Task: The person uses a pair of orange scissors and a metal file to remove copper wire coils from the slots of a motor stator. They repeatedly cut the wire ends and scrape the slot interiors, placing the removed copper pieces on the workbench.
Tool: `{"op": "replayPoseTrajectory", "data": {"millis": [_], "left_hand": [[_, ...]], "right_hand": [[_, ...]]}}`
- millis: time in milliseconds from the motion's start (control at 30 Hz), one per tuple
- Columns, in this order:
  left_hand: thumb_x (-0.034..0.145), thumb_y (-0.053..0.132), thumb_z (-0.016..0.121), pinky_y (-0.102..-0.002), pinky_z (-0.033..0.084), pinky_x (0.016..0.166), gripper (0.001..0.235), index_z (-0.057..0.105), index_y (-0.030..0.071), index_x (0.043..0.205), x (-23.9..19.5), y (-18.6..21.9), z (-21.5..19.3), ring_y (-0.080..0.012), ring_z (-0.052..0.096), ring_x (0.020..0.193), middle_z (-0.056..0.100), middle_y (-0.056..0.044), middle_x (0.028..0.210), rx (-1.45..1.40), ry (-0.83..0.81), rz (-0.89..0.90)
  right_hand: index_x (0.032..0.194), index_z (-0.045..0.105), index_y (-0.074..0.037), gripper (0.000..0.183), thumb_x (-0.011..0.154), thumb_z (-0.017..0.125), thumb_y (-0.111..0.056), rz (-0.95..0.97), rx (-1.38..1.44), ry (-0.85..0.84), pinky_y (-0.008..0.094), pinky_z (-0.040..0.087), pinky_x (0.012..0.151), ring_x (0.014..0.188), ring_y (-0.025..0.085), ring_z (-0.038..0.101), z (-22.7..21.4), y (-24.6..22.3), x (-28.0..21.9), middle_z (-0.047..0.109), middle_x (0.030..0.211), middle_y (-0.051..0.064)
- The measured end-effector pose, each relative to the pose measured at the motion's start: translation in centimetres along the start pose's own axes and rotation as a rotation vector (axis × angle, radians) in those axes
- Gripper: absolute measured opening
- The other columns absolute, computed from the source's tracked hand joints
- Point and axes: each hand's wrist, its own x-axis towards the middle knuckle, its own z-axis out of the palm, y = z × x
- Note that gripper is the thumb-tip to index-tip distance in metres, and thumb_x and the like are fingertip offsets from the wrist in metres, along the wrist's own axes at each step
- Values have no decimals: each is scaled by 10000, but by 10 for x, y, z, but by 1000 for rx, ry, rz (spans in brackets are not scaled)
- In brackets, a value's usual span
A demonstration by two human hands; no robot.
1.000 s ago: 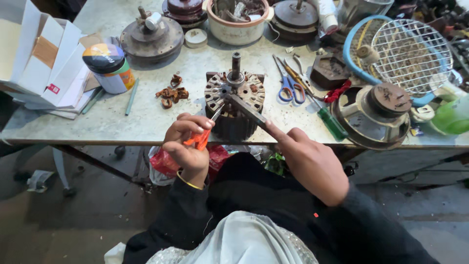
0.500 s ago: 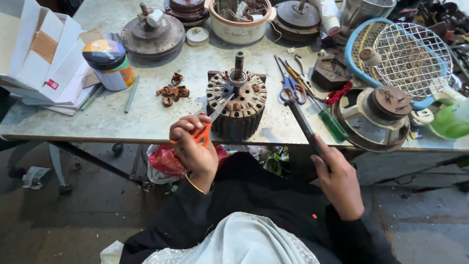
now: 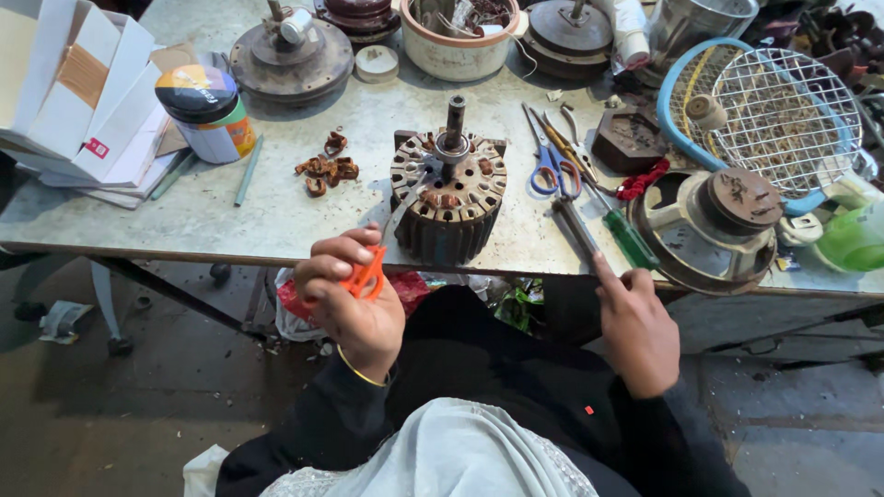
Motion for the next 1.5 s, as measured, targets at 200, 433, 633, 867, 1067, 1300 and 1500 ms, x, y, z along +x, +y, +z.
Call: {"op": "replayPoseTrajectory", "data": {"millis": [200, 433, 633, 867, 1067, 1300, 1500], "left_hand": [[1124, 367, 468, -440, 476, 1045, 271, 519, 103, 1089, -12, 11, 14, -238, 553, 1042, 582, -86, 1074, 61, -139, 134], [1103, 170, 483, -442, 529, 1039, 136, 598, 99, 1090, -26, 18, 9, -267, 572, 1104, 589, -87, 1102, 469, -479, 223], [1034, 84, 627, -432, 495, 1098, 152, 696, 186, 1124, -29, 28, 11, -287, 542, 1225, 536, -50, 1239, 439, -711, 283], [1018, 69, 719, -425, 476, 1187, 300, 727, 269, 1241, -27, 37, 23, -246, 528, 1331, 528, -5, 1319, 502, -943, 353], [1045, 46, 727, -412, 457, 1218, 326, 729, 278, 1274, -30, 33, 30, -232, 500, 1409, 523, 10, 1410, 534, -1053, 411], [1026, 53, 706, -415, 390, 1236, 358, 726, 287, 1297, -35, 31, 35, -227, 515, 1441, 554, 16, 1427, 522, -1082, 384], [1032, 100, 653, -442, 434, 1216, 329, 691, 254, 1321, -26, 40, 38, -265, 539, 1408, 584, -5, 1404, 482, -1132, 291]], "right_hand": [[1453, 619, -251, 495, 974, 606, -127, -189, -194, 49, 410, 525, 788, 935, 288, 618, 10, 3, 21, 602, 1005, 92], [1385, 668, -212, 530, 866, 648, -110, -255, -57, 21, 463, 466, 818, 1023, 330, 589, 19, 26, 38, 644, 1117, 114], [1341, 718, -221, 419, 941, 653, -114, -155, -44, 100, 468, 460, 911, 1093, 312, 591, 24, 44, 45, 653, 1155, 81], [1299, 713, -120, 416, 886, 738, -169, -218, -37, 281, 462, 448, 928, 1124, 329, 577, 13, 23, 41, 656, 1172, 110], [1269, 653, -23, 296, 974, 659, -47, -189, 1067, -217, 293, 528, 937, 1035, 210, 661, -8, -19, 6, 677, 1141, 105], [1176, 633, -3, 330, 851, 688, -22, -423, 1033, -160, 311, 562, 906, 1053, 246, 688, -13, -60, -15, 661, 1171, 123], [1207, 638, -2, 364, 849, 680, -54, -317, 1024, -286, 315, 568, 919, 1075, 225, 706, 2, -58, -16, 686, 1172, 104]]}}
